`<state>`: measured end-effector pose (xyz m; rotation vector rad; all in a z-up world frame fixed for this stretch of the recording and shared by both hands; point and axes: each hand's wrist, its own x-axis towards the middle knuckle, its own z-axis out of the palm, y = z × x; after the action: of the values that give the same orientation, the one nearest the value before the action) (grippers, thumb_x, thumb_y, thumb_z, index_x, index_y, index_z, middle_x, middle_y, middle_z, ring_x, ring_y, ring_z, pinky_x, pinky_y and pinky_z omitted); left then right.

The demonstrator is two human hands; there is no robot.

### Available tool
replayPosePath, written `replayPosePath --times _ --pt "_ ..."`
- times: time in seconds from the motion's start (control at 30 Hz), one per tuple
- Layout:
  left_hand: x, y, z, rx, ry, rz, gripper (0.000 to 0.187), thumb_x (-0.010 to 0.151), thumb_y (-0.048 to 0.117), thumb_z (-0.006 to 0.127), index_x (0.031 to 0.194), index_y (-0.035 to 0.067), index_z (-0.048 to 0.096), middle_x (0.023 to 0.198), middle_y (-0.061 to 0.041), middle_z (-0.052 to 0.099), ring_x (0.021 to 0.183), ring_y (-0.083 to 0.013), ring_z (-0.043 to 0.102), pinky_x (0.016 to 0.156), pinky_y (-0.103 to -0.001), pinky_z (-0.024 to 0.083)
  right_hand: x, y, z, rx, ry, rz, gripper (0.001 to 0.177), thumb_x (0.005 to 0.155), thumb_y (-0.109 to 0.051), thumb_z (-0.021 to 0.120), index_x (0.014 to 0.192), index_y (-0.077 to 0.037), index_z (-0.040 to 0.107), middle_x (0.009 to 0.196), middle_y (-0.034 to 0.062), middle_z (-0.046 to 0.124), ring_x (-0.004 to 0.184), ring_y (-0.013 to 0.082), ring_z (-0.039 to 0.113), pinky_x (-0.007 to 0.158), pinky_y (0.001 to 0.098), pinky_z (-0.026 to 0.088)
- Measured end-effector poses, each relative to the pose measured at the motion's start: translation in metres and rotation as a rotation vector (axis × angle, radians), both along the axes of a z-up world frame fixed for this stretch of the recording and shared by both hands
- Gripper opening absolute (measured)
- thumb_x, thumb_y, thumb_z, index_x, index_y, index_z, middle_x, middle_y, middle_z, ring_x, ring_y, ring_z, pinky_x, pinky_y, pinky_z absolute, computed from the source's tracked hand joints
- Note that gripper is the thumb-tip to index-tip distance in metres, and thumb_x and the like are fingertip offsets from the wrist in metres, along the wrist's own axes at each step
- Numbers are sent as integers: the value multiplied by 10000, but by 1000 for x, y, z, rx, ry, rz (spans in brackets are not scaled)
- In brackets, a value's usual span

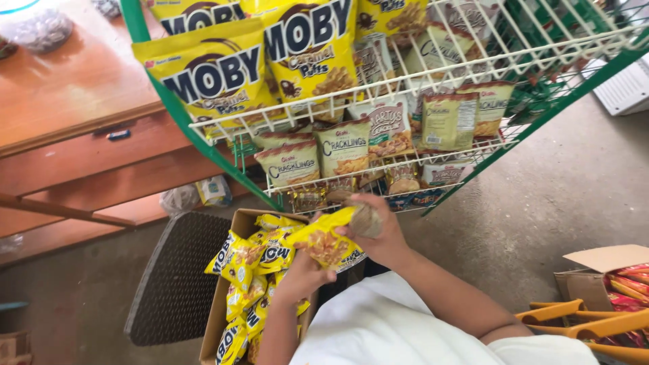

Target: The person wipes yellow snack packets with a cloth, taking them from a cardboard box and placing them on a wooden table. The person then returns to the box to continue wiping more packets.

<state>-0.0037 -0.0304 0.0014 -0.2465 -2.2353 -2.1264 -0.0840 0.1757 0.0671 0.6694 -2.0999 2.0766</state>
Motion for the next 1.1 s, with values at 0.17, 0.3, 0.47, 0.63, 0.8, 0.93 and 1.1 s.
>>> replayPosePath --times 0.17,0.3,0.47,0.63,0.8,0.93,1.1 --pt "8 -11 84 -162 -4 204 1505 535 955 611 1613 64 56 1692 -220 160 1568 -395 161 1239 -543 162 -9 13 21 668 478 190 538 755 -417 872 1193 -232 620 873 -56 651 773 147 648 821 340 496" --pt "3 23 106 -590 -341 -40 1356 441 349 998 1581 159 290 1256 -112 646 1128 -319 654 921 -389 517 -4 3 22 608 667 245 465 800 -334 811 1190 -177 611 875 8 605 747 202 590 694 347 469" --pt "3 40 53 -814 -377 197 801 613 576 915 1299 262 646 872 -49 788 752 -316 737 657 -394 574 -23 18 7 450 745 127 429 768 -291 861 1089 -96 655 841 32 646 671 204 596 723 351 526" --pt "0 31 29 -722 -289 591 544 666 519 908 1007 148 705 781 -56 767 662 -295 720 613 -384 563 -22 39 18 147 311 -132 694 1017 -576 453 1412 -7 415 1223 168 574 978 231 587 887 375 494" --pt "-5 47 45 -742 57 670 536 708 357 851 1160 121 687 790 -98 749 596 -320 695 523 -404 525 15 -7 33 406 546 -30 542 1043 -495 445 1414 -102 448 1337 114 567 1116 257 555 941 421 419" --pt "-4 53 30 -642 294 633 441 658 202 834 1038 32 687 786 -140 724 588 -334 681 534 -392 528 13 -21 17 484 597 -57 506 870 -397 675 1277 -114 574 1278 59 679 1346 299 563 1253 597 52" --pt "7 45 72 -608 284 636 479 616 311 944 970 71 727 723 -71 726 520 -229 637 506 -322 514 -20 -7 -7 404 355 -150 312 956 -321 560 1112 -61 629 1232 119 690 1252 271 615 1273 560 125"
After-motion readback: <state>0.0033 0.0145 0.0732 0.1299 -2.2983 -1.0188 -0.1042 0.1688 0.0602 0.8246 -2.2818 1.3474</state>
